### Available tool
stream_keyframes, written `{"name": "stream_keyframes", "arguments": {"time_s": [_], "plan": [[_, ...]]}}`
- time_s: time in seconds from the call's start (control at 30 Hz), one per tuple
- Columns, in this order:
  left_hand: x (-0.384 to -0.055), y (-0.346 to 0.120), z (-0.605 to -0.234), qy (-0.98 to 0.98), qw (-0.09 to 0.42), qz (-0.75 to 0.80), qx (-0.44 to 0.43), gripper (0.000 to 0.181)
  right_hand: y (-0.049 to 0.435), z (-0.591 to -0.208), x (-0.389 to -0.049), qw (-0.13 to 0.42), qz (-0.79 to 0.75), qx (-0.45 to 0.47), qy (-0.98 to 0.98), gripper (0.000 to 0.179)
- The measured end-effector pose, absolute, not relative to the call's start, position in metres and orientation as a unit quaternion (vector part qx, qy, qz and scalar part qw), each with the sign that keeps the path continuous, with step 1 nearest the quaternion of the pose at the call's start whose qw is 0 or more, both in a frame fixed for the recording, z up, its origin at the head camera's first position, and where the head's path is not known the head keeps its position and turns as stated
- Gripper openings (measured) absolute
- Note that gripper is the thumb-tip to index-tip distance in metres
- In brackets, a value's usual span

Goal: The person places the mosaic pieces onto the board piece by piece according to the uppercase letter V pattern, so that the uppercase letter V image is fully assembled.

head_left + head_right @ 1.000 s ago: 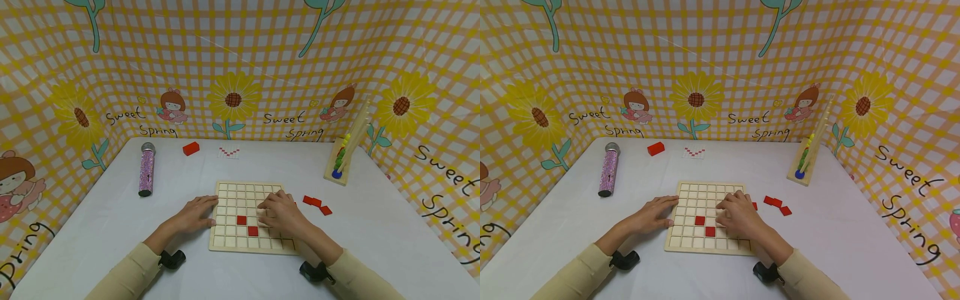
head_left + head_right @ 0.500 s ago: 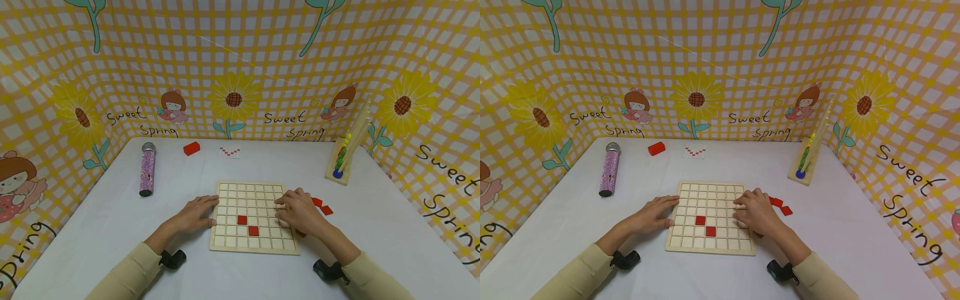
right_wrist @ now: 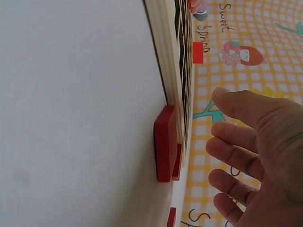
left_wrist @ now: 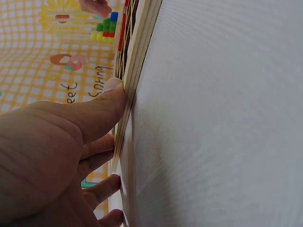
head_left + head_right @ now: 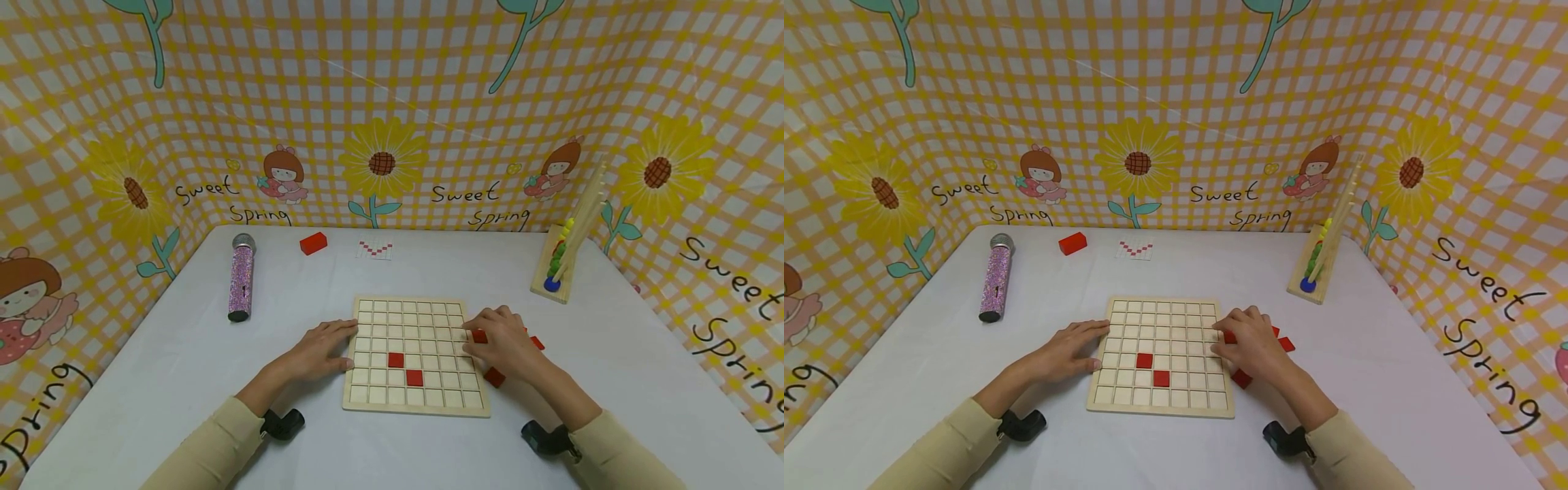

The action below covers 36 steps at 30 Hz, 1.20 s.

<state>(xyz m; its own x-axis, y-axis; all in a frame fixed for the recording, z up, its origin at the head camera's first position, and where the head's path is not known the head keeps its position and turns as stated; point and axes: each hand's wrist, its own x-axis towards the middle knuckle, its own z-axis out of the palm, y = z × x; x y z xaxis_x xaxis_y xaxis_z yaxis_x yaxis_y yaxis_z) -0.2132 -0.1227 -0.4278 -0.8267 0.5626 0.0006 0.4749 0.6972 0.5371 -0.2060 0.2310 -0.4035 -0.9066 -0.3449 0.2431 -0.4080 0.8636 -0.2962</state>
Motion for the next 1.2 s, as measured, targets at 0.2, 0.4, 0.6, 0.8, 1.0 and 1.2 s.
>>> {"name": "stream_keyframes", "arguments": {"time_s": [0.2, 0.4, 0.6, 0.8, 1.0, 1.2], "plan": [[-0.213, -0.122, -0.427, 0.918, 0.082, 0.267, 0.283, 0.066, 0.237, -0.404, -0.209, 0.088, 0.168, 0.182, -0.965, 0.031], [-0.213, -0.122, -0.426, 0.918, 0.083, 0.267, 0.282, 0.066, 0.243, -0.406, -0.213, 0.083, 0.152, 0.177, -0.969, 0.034], [-0.212, -0.122, -0.426, 0.918, 0.082, 0.267, 0.282, 0.066, 0.248, -0.408, -0.216, 0.081, 0.143, 0.183, -0.969, 0.036], [-0.212, -0.122, -0.426, 0.917, 0.081, 0.267, 0.284, 0.066, 0.254, -0.411, -0.22, 0.082, 0.131, 0.187, -0.97, 0.035], [-0.213, -0.122, -0.427, 0.919, 0.082, 0.266, 0.28, 0.065, 0.259, -0.412, -0.223, 0.076, 0.126, 0.182, -0.972, 0.031], [-0.213, -0.122, -0.427, 0.919, 0.083, 0.266, 0.28, 0.066, 0.261, -0.411, -0.225, 0.071, 0.122, 0.172, -0.975, 0.025]]}}
